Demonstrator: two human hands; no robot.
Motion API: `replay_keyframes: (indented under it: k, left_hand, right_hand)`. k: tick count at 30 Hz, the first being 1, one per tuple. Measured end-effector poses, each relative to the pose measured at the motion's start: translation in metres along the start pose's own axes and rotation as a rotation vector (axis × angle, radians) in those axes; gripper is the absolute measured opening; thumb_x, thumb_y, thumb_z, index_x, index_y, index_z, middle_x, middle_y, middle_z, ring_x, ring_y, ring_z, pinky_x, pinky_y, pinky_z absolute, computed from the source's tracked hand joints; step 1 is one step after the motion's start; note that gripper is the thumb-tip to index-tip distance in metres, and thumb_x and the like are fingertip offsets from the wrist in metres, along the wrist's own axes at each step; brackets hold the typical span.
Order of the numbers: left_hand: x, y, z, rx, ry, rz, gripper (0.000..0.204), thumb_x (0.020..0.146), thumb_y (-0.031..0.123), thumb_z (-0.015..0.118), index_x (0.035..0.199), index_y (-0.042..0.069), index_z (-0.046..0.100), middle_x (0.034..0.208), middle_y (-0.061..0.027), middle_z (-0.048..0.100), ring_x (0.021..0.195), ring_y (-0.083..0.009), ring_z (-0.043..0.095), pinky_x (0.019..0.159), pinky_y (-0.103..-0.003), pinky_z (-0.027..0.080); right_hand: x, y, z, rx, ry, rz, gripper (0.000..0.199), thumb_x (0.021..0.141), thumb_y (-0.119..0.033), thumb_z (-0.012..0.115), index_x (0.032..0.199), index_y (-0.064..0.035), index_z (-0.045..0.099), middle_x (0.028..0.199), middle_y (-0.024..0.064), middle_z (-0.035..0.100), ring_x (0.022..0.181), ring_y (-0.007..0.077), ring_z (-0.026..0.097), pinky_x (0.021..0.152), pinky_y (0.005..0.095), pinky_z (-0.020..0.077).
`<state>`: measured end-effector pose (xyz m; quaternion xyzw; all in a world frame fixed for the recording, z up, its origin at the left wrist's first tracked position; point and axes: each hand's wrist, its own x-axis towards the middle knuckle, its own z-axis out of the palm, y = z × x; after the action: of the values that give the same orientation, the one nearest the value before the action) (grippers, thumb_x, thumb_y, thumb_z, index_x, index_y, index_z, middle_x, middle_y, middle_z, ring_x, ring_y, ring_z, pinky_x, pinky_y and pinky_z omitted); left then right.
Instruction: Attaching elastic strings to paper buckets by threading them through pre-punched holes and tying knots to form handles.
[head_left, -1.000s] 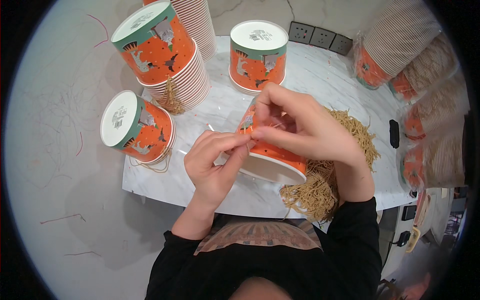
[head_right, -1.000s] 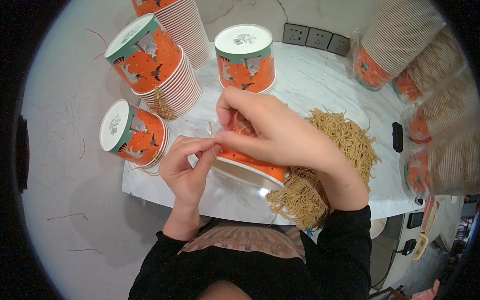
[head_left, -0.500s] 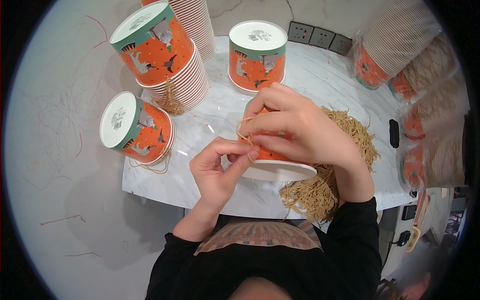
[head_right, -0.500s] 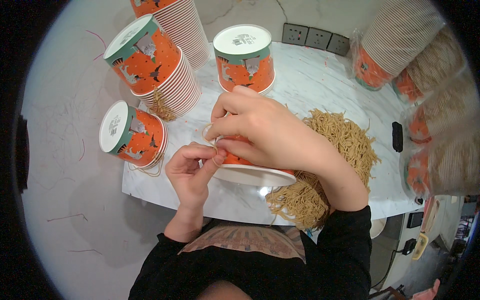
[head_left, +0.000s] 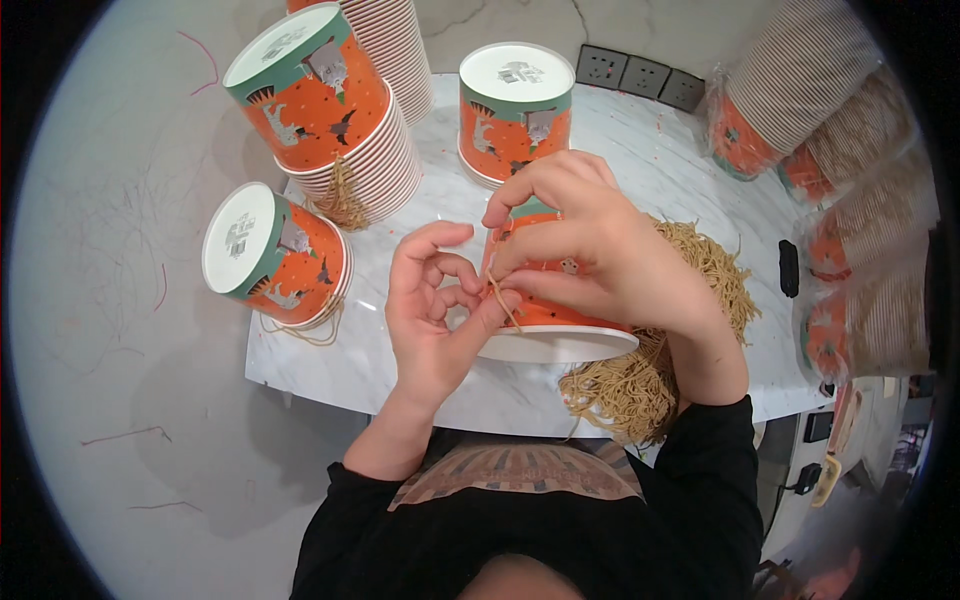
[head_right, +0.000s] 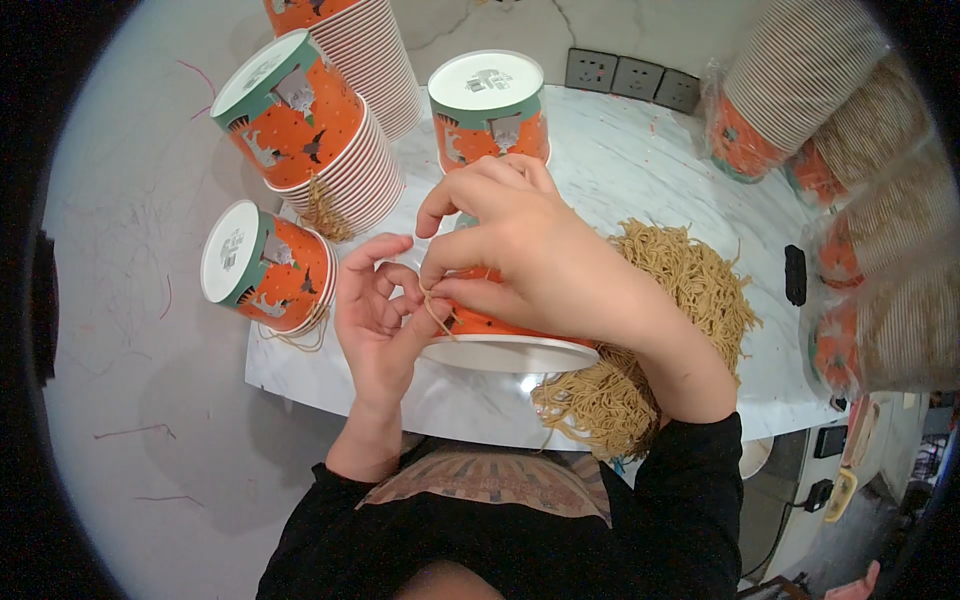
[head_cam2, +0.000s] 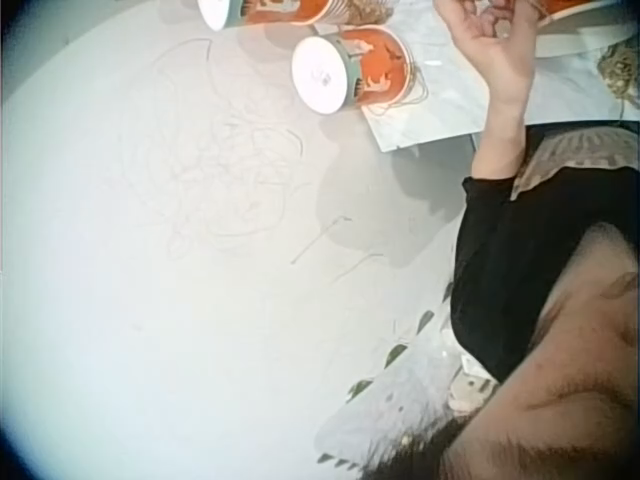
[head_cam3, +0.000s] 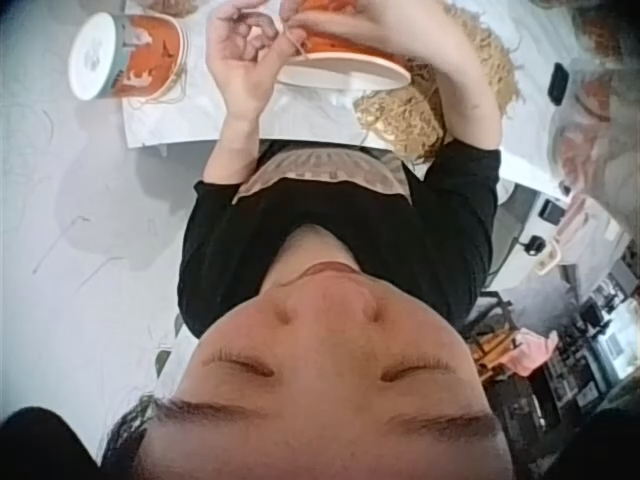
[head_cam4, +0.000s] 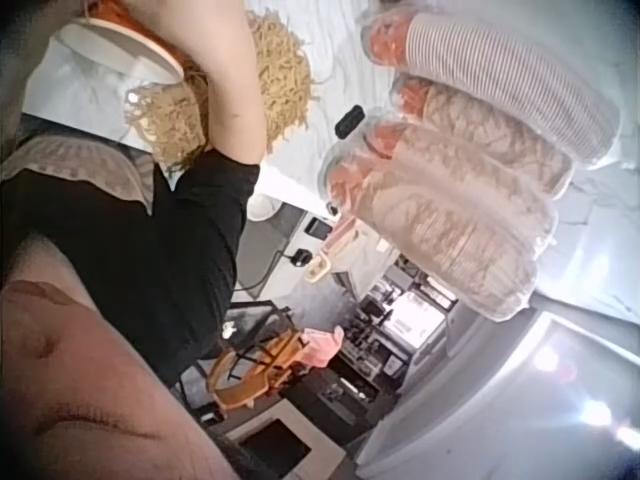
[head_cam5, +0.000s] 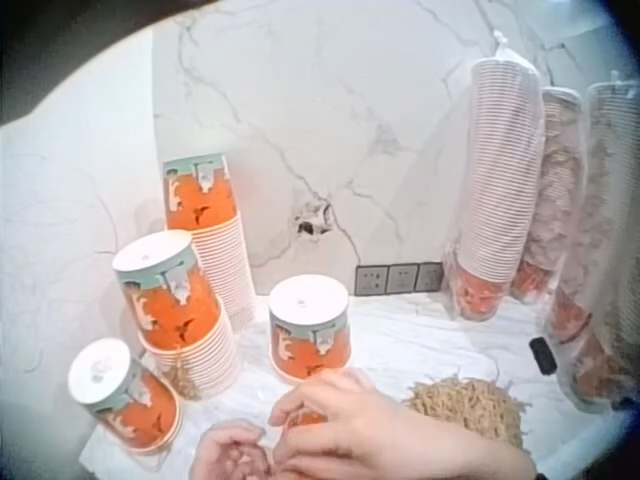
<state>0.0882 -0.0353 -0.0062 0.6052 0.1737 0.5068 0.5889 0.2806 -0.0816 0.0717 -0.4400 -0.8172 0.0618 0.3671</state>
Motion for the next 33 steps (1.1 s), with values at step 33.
replay_keyframes:
  k: [33]
  left_hand:
    - [0.015, -0.007, -0.007, 0.204, -0.251, 0.474, 0.018, 0.062, -0.006, 0.066, 0.078, 0.002, 0.064, 0.075, -0.006, 0.062, 0.063, -0.0166, 0.057, 0.056, -0.027, 0.043]
  right_hand:
    - [-0.009, -0.018, -0.01, 0.306, -0.122, 0.283, 0.014, 0.081, -0.009, 0.073, 0.086, -0.0016, 0.062, 0.076, 0.0101, 0.061, 0.066, 0.0259, 0.062, 0.059, 0.0341, 0.0485]
